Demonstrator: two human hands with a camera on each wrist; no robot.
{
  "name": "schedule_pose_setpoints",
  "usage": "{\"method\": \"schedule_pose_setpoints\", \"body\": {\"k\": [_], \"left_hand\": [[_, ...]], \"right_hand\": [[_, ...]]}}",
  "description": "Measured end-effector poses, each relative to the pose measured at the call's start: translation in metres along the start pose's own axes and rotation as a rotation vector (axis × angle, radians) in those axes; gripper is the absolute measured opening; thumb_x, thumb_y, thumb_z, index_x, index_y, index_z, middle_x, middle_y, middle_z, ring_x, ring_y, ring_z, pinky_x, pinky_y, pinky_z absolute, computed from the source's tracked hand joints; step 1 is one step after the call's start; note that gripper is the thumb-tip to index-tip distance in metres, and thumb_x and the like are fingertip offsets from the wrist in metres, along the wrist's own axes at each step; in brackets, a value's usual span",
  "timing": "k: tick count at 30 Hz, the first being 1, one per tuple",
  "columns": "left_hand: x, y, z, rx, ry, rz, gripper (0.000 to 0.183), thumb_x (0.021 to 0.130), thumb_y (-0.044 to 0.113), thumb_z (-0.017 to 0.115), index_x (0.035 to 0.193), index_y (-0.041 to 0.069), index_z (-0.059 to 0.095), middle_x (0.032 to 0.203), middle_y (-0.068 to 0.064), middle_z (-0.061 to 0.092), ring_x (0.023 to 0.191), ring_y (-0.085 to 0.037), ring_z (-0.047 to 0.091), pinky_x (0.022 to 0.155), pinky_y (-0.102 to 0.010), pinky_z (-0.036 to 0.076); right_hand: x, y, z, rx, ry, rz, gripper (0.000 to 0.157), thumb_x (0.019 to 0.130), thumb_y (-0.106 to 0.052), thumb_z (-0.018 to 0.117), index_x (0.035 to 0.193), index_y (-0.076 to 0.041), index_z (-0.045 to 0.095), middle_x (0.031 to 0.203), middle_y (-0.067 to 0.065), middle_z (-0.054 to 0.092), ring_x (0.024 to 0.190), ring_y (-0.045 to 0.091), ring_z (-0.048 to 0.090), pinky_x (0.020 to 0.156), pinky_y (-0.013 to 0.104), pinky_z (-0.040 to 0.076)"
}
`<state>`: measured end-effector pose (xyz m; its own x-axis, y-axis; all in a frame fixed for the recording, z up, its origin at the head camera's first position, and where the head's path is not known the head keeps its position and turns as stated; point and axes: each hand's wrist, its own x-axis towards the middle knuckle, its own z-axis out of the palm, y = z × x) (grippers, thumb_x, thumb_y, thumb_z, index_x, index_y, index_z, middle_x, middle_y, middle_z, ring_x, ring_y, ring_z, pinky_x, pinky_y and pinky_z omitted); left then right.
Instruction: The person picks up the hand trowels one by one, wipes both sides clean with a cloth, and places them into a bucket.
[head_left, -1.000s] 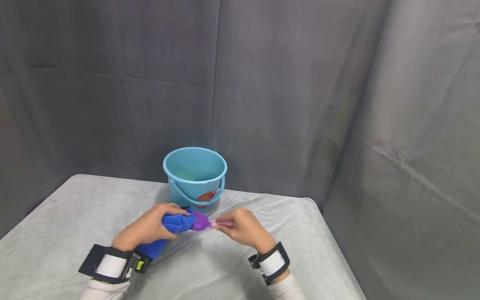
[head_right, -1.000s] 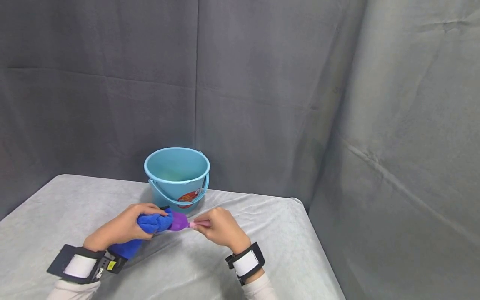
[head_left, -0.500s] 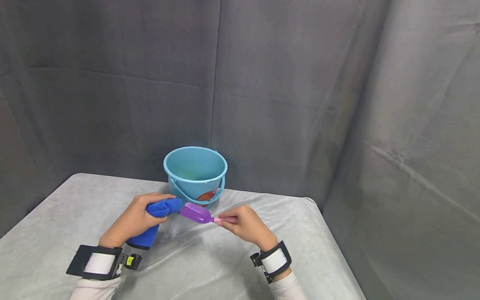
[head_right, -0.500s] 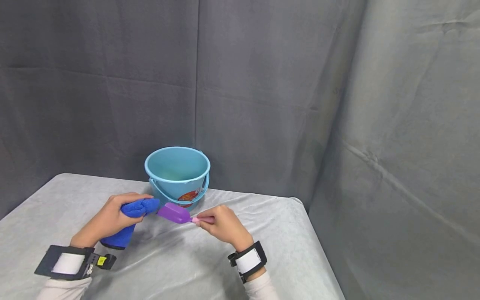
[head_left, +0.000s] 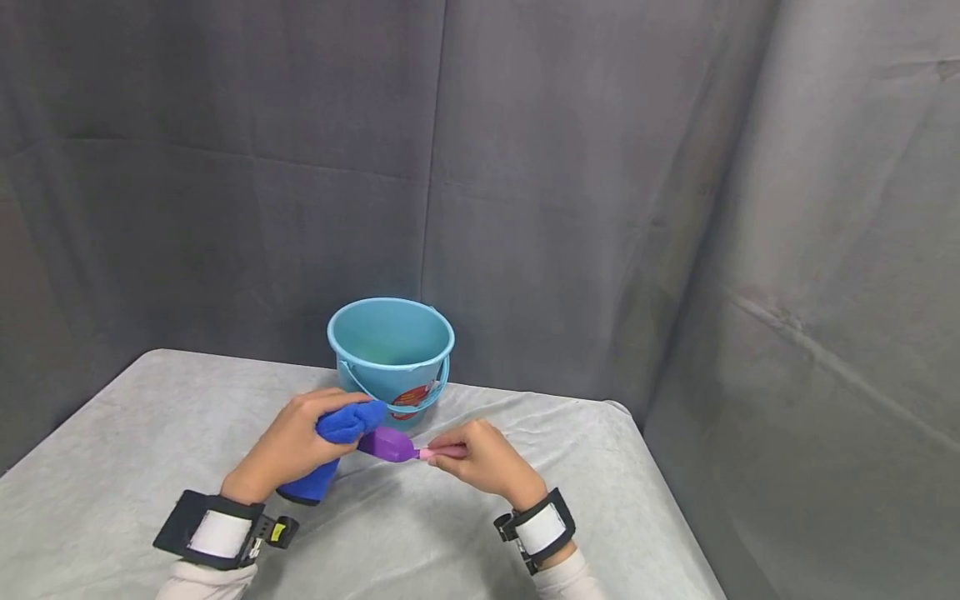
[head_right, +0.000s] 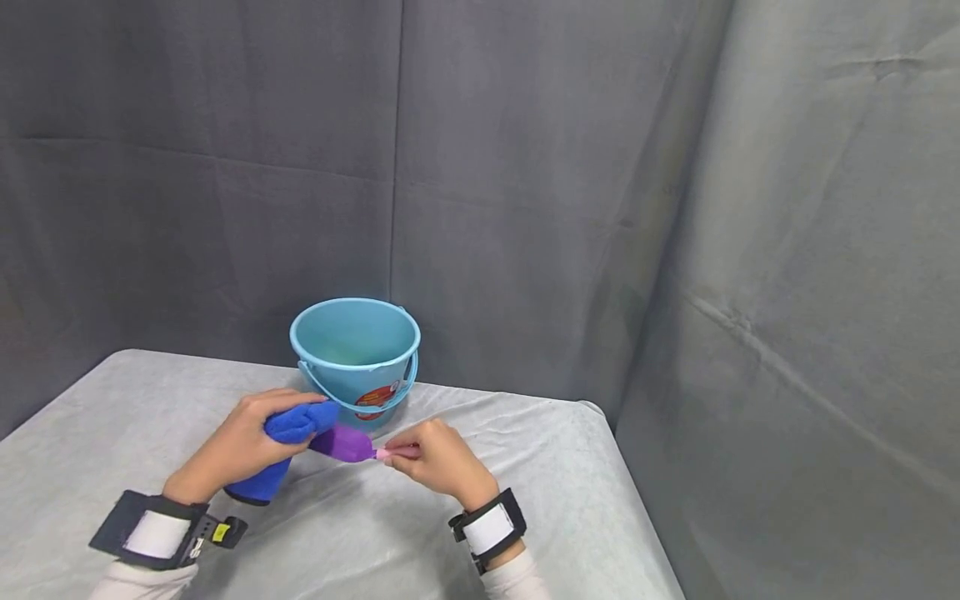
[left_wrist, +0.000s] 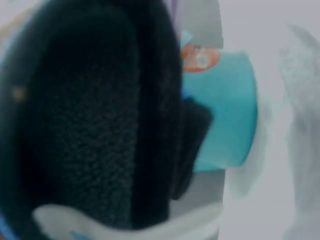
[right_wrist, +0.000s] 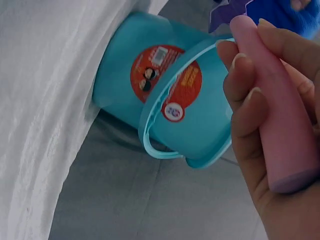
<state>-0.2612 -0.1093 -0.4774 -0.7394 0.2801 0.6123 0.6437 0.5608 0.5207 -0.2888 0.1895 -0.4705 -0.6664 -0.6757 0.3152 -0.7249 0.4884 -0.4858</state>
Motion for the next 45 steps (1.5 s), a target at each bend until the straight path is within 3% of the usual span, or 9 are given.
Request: {"method": "schedule_pose_setpoints", "body": {"k": [6,14,21,45], "left_hand": [[0.003,0.003,0.021,0.023,0.019,0.080,0.056,0.074,0.014,0.090,0.126,0.018,0.071,0.119,-0.005,0.070,0.105,-0.025,0.067,0.085,-0.050,0.058],[0.002,0.011,0.041,0.150,-0.063,0.102,0.057,0.070,0.028,0.093,0.123,0.023,0.072,0.113,0.006,0.070,0.101,-0.014,0.066,0.084,-0.041,0.058],[0.001,0.016,0.049,0.177,-0.128,0.127,0.053,0.071,0.026,0.089,0.121,0.022,0.073,0.109,0.008,0.070,0.097,-0.011,0.065,0.081,-0.037,0.056],[0.000,0.015,0.047,0.165,-0.230,0.011,0.052,0.071,0.025,0.090,0.120,0.026,0.076,0.109,0.004,0.069,0.099,-0.015,0.064,0.080,-0.040,0.057]], "right_hand": [[0.003,0.000,0.008,-0.051,-0.028,-0.042,0.017,0.093,-0.025,0.076,0.101,-0.011,0.082,0.093,-0.005,0.078,0.080,-0.012,0.066,0.073,0.010,0.052],[0.005,-0.003,0.010,-0.120,0.001,-0.100,0.014,0.093,-0.024,0.076,0.102,-0.015,0.082,0.094,-0.008,0.078,0.085,-0.013,0.065,0.075,0.008,0.050],[0.008,-0.003,0.011,-0.196,0.018,-0.142,0.009,0.089,-0.020,0.080,0.097,-0.017,0.083,0.090,-0.011,0.078,0.083,-0.012,0.065,0.071,0.008,0.048],[0.007,-0.003,0.011,-0.226,0.014,-0.091,0.016,0.089,-0.023,0.080,0.103,-0.016,0.082,0.094,-0.009,0.078,0.088,-0.005,0.070,0.076,0.014,0.053]]}}
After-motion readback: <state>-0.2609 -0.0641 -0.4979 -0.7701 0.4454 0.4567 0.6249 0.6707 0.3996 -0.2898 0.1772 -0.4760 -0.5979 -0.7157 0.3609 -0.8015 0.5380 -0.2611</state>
